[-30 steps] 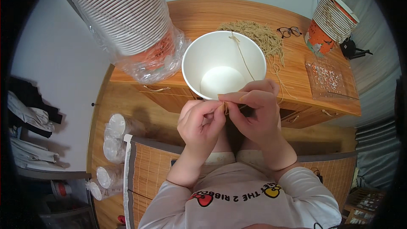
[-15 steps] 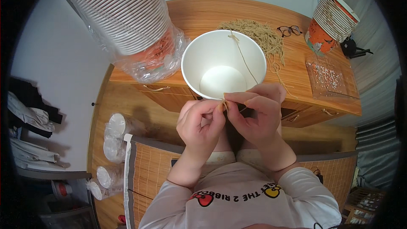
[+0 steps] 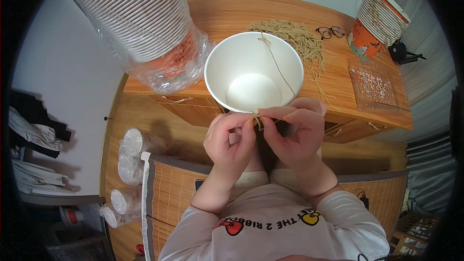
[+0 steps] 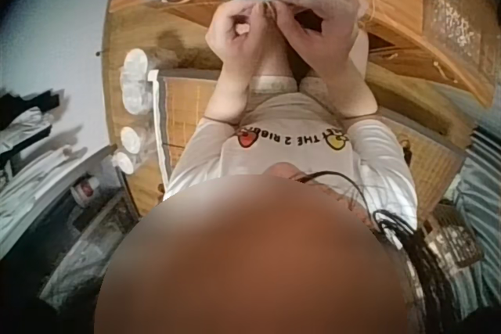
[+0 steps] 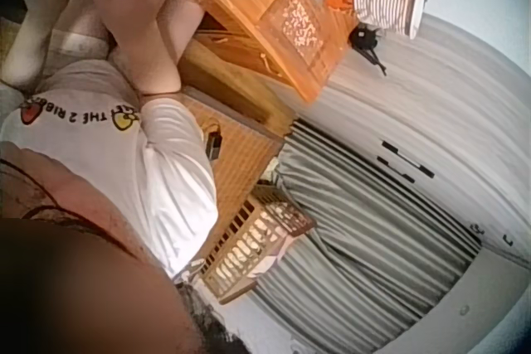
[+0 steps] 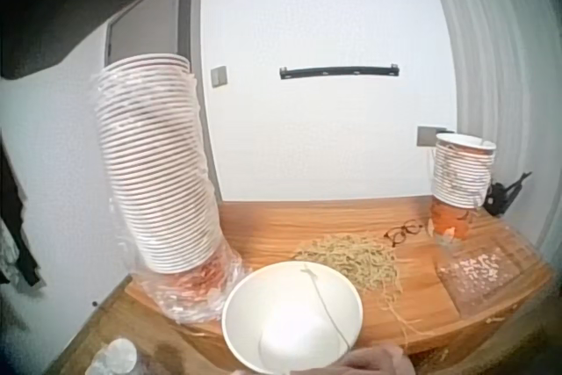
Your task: Attaching or tying thin strings to the rim of paper buckets.
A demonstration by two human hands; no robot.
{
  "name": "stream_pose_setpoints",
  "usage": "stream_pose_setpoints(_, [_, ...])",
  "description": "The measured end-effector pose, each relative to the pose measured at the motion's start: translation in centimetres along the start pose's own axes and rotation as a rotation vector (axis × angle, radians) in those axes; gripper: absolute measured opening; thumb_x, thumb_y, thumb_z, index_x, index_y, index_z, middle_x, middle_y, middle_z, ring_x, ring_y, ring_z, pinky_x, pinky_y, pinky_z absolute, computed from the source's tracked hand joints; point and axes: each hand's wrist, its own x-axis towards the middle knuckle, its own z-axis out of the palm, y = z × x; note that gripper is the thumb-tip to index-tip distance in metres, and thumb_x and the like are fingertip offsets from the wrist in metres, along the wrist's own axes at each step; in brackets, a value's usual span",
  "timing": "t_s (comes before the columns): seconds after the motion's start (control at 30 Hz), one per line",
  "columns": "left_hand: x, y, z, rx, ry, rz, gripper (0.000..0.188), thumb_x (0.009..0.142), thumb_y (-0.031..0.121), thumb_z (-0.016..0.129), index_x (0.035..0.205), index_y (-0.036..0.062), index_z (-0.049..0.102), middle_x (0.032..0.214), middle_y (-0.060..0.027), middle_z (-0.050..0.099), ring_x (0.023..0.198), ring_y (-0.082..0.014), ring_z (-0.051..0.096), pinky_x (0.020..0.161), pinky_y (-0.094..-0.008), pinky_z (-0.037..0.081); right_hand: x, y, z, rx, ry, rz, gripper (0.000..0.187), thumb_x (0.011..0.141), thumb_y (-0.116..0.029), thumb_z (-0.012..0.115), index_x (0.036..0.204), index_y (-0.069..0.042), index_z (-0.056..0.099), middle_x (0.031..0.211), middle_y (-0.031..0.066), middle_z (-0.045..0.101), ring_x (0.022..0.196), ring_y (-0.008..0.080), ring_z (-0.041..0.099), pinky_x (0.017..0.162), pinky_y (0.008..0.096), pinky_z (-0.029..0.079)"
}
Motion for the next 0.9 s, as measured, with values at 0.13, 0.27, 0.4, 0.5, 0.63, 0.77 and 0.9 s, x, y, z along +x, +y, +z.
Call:
stream_pose_setpoints(0.13, [-1.2,0.2,0.0,-0.27,0.037,-0.213,0.005,0.086,-0.002,0.065,0.089,0.001,0.063,0.083,-0.0085,0.067,0.067,-0.0115,0.06,0.061,-0.0227,0.048,0.1,-1.0,-1.2,-0.137,-0.216,-0.013,0.047,0.076,0.003,0.074,0.104,-0.01,0.039,0.095,-0.0005,0.073,0.081,0.0172,0.048,0.081,0.0331,0.035])
stream_pose_setpoints(0.27, [-1.6,-0.7,0.0,-0.267,-0.104,-0.212,0.002,0.091,0.0,0.061,0.091,-0.0005,0.063,0.088,-0.0097,0.066,0.073,-0.0119,0.062,0.066,-0.0217,0.049,-0.6,-0.8,-1.5,-0.028,-0.185,0.029,0.047,0.076,0.004,0.073,0.103,-0.011,0.037,0.094,0.002,0.073,0.08,0.0171,0.048,0.081,0.0329,0.035])
stream_pose_setpoints(0.4, [-1.6,-0.2,0.0,-0.319,-0.151,-0.336,0.007,0.094,0.002,0.058,0.094,-0.0019,0.064,0.091,-0.0094,0.066,0.075,-0.0118,0.061,0.067,-0.0214,0.049,-1.4,-0.7,-1.7,0.0,-0.185,0.038,0.048,0.078,0.006,0.072,0.103,-0.011,0.034,0.093,0.0043,0.072,0.08,0.0175,0.047,0.081,0.0324,0.035])
stream_pose_setpoints(0.5, [-1.3,0.1,0.1,-0.595,-0.11,-0.479,0.01,0.095,0.002,0.057,0.096,-0.0034,0.065,0.095,-0.0089,0.065,0.073,-0.0109,0.061,0.065,-0.0209,0.05,-2.1,-0.6,-1.3,0.048,-0.182,0.096,0.049,0.078,0.006,0.072,0.103,-0.011,0.033,0.094,0.0045,0.072,0.081,0.0181,0.046,0.081,0.0322,0.035])
stream_pose_setpoints(0.63, [-1.0,-0.2,-0.3,-0.72,-0.169,-0.601,0.011,0.094,0.004,0.06,0.097,-0.0036,0.066,0.1,-0.0099,0.066,0.07,-0.0084,0.06,0.06,-0.0198,0.049,-2.6,-0.2,-1.3,0.033,-0.187,0.103,0.049,0.078,0.007,0.071,0.103,-0.011,0.033,0.093,0.0044,0.072,0.082,0.0183,0.045,0.081,0.0316,0.035])
stream_pose_setpoints(0.77, [-0.5,0.3,0.0,-0.665,-0.165,-0.62,0.01,0.092,0.006,0.064,0.097,-0.0029,0.067,0.094,-0.0084,0.068,0.066,-0.0059,0.059,0.055,-0.0179,0.047,-2.6,0.0,-0.6,0.029,-0.129,0.117,0.032,0.074,0.0,0.075,0.091,-0.012,0.05,0.089,0.0004,0.07,0.077,0.0175,0.049,0.076,0.031,0.037])
stream_pose_setpoints(0.9, [-0.2,0.2,0.1,-0.69,-0.177,-0.618,0.009,0.091,0.005,0.065,0.096,-0.002,0.068,0.082,-0.0047,0.069,0.063,-0.0036,0.058,0.053,-0.0168,0.045,-2.4,0.2,-0.8,0.015,-0.146,0.049,0.052,0.075,0.008,0.072,0.101,-0.011,0.031,0.088,0.0046,0.071,0.077,0.02,0.048,0.076,0.0324,0.038])
